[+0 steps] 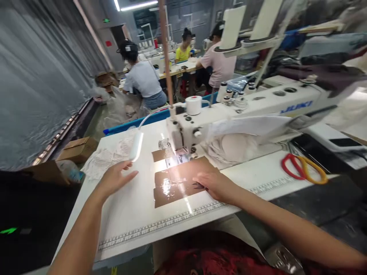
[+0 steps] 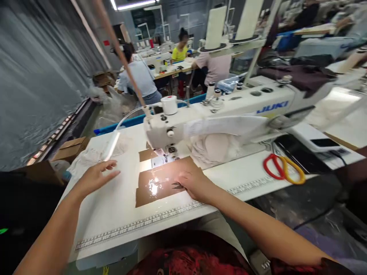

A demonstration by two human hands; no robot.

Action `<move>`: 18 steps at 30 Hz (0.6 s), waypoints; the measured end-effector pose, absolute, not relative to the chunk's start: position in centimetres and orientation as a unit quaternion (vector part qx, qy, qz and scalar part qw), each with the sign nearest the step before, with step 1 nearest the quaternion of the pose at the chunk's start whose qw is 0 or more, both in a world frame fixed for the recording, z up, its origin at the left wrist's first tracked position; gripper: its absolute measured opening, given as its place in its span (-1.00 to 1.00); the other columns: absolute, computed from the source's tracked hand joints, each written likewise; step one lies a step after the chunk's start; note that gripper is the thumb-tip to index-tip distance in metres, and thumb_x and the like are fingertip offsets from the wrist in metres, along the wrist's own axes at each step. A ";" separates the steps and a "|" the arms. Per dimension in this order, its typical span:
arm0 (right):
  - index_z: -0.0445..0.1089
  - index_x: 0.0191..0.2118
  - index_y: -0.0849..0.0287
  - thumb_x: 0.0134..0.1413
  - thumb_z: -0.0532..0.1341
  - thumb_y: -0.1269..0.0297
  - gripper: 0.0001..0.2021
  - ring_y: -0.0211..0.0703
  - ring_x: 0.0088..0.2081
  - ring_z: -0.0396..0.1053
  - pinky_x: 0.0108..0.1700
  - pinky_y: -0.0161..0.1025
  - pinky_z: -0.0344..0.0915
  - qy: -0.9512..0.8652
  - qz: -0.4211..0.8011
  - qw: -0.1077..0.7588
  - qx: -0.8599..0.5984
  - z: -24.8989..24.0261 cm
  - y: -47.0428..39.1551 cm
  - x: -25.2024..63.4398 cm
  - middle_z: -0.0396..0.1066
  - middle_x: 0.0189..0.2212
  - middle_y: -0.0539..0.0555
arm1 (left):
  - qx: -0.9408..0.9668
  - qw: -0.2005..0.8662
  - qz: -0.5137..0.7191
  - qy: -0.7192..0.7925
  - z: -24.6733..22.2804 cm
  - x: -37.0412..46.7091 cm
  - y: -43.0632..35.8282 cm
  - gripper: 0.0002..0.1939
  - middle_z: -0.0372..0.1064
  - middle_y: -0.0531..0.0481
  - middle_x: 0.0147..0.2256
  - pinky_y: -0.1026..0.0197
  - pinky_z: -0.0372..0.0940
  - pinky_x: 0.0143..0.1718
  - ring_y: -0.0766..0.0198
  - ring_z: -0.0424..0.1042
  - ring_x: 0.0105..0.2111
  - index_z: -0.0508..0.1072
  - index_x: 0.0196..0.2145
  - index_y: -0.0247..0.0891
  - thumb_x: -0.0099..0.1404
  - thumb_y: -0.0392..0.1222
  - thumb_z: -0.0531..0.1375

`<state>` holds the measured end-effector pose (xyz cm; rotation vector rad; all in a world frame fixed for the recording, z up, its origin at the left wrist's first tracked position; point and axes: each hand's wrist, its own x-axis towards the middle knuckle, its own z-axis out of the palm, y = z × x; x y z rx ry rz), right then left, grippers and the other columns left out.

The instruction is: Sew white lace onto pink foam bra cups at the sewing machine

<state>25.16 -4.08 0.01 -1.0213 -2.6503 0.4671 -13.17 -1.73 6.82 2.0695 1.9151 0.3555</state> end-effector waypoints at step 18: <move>0.43 -0.07 0.20 -0.02 0.16 0.46 -0.67 -0.07 -0.21 0.45 -0.22 -0.22 0.30 -0.877 0.201 0.213 -0.382 -1.5 -6.4 31.7 0.51 -0.23 0.12 | 0.912 0.144 0.167 0.346 3.5 18.4 3.4 -0.42 0.02 -0.27 0.26 -0.06 0.18 0.19 -0.01 0.08 0.25 0.20 0.19 -0.31 0.18 -0.42 0.05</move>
